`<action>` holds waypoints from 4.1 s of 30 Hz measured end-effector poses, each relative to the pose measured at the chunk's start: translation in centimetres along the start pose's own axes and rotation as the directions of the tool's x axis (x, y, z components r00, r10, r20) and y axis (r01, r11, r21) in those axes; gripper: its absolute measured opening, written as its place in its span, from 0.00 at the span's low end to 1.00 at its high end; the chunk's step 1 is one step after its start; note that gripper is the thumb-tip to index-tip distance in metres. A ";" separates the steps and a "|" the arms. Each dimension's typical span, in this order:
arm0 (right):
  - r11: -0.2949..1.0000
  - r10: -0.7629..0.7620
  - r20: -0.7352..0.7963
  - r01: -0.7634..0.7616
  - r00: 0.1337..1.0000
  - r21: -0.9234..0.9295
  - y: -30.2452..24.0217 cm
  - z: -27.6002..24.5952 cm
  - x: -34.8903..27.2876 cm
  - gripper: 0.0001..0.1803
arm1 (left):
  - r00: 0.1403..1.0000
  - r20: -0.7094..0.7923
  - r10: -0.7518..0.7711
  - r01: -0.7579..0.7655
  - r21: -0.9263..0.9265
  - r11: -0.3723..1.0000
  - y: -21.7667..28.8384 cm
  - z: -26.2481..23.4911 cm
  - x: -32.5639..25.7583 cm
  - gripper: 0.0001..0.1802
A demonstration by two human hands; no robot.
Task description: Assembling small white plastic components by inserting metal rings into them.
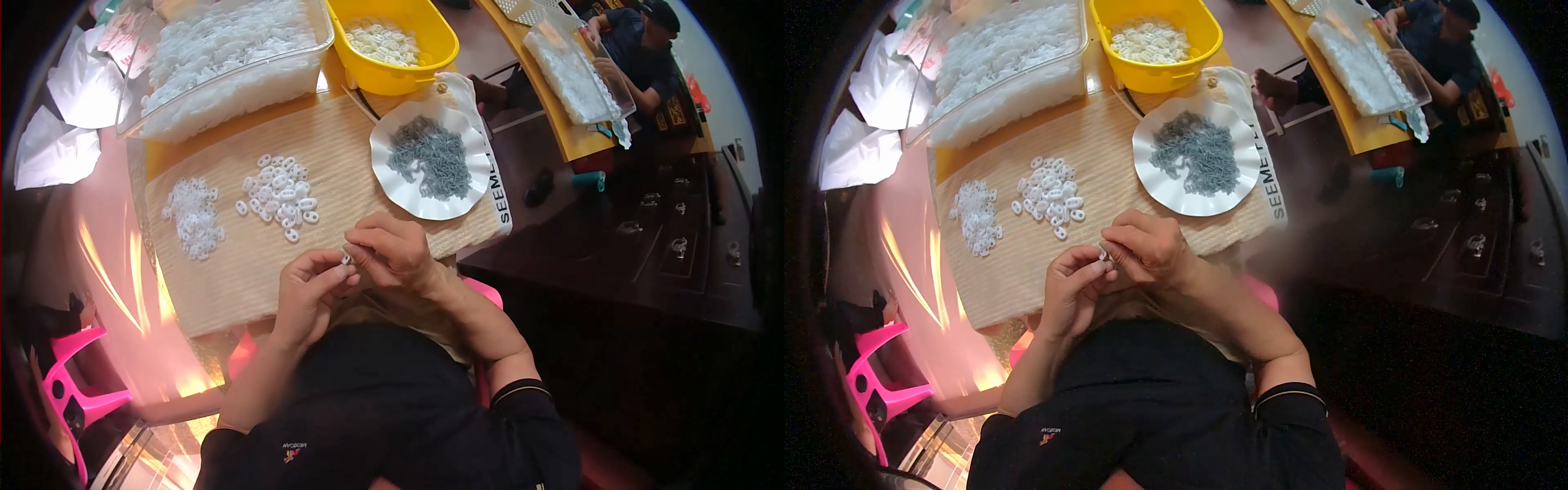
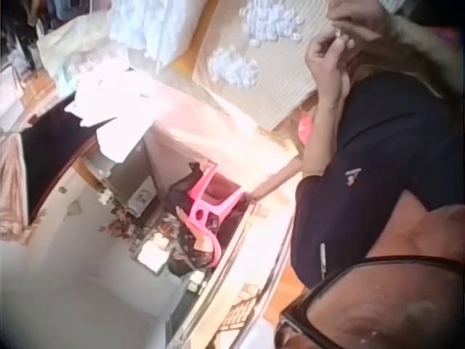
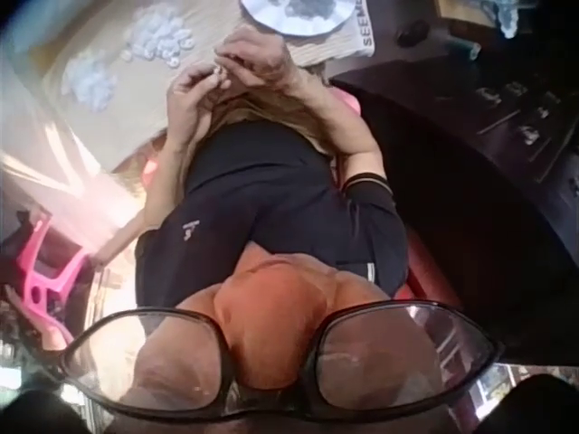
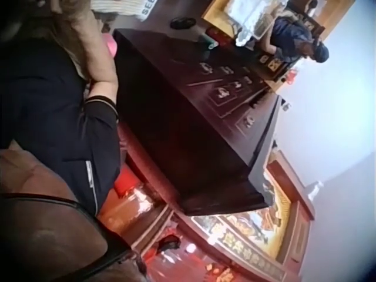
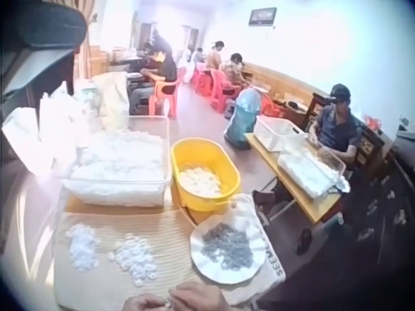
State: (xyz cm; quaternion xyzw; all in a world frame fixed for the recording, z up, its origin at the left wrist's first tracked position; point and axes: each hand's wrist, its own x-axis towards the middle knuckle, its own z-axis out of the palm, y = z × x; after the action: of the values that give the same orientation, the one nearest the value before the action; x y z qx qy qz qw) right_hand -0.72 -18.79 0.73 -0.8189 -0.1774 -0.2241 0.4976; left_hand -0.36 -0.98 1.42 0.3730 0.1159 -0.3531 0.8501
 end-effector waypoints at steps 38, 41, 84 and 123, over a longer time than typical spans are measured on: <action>0.652 0.129 0.086 -0.019 0.988 -0.758 0.5 -7.3 -1.6 0.13 | 0.997 -0.040 0.060 -0.060 -0.002 0.998 -0.2 -1.0 -0.1 0.10; 0.666 0.123 0.101 -0.007 0.987 -0.746 0.9 -7.1 -1.8 0.12 | 0.998 -0.043 0.053 -0.053 -0.007 0.999 -0.1 -0.9 -0.2 0.10; 0.699 0.101 0.055 -0.032 0.993 -0.714 1.3 -6.5 -2.3 0.12 | 0.998 -0.040 0.057 -0.055 0.033 0.998 -0.7 -0.9 -0.3 0.10; 0.729 -0.185 0.004 0.140 0.983 -0.670 1.8 -5.0 -3.1 0.07 | 0.997 -0.023 0.071 -0.071 0.026 0.997 -0.7 -0.8 -0.4 0.09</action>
State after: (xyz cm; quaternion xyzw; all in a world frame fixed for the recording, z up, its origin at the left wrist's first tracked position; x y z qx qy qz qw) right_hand -3.33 -24.26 -0.32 -0.9162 -0.1408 -0.3412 0.1559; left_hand -1.11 -0.50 0.66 0.3916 0.1084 -0.3196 0.8560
